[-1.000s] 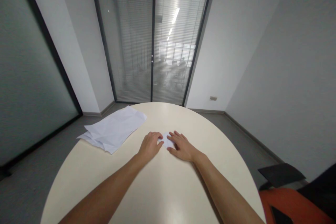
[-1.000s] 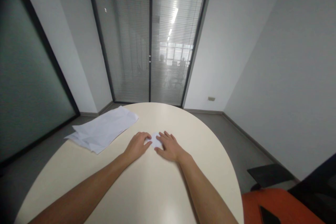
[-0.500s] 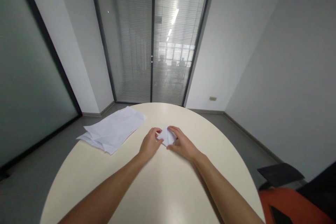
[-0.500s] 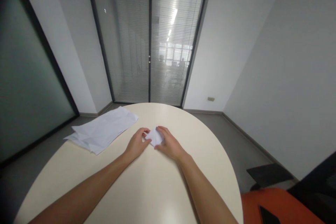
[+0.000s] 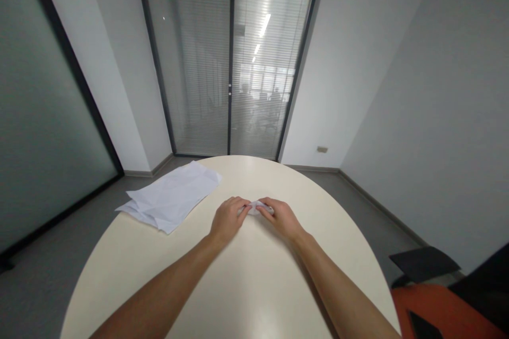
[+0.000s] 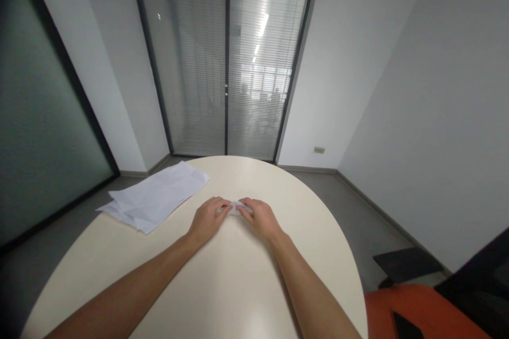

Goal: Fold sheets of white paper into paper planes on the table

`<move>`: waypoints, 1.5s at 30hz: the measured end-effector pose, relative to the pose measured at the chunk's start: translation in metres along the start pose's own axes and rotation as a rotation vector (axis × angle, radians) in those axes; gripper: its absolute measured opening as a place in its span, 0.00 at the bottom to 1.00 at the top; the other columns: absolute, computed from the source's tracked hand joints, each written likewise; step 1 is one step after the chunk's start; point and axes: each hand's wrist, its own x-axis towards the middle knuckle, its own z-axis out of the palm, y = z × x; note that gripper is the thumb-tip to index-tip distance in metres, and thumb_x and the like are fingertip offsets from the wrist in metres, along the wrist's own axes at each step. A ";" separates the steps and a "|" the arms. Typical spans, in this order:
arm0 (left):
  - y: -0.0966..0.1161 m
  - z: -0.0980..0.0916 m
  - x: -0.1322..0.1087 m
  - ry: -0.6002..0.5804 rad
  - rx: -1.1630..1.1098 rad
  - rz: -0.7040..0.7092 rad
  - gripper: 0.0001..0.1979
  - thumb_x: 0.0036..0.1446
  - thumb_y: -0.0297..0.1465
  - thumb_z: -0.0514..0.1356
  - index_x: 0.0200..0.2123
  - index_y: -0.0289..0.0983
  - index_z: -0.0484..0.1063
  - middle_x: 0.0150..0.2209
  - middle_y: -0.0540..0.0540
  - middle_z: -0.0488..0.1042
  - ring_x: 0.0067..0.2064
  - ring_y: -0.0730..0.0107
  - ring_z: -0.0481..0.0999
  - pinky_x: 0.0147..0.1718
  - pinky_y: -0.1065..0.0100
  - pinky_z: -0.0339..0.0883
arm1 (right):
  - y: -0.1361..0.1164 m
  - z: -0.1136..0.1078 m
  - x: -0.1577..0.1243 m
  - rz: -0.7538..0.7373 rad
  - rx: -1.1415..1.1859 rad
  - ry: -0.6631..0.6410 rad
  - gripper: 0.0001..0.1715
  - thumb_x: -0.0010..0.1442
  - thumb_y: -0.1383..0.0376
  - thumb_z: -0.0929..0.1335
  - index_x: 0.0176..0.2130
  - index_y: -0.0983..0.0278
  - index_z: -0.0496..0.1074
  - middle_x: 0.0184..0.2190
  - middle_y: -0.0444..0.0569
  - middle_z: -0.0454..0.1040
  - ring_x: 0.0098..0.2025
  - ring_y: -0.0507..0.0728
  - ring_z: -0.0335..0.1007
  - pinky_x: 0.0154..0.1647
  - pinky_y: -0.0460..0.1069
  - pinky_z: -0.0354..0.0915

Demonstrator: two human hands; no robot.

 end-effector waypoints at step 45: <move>-0.012 0.002 0.005 0.149 -0.240 -0.107 0.08 0.65 0.33 0.57 0.41 0.40 0.76 0.42 0.46 0.79 0.44 0.66 0.77 0.46 0.65 0.70 | 0.014 -0.005 0.004 0.109 0.381 0.186 0.18 0.64 0.51 0.66 0.43 0.60 0.77 0.43 0.51 0.80 0.45 0.60 0.75 0.41 0.53 0.70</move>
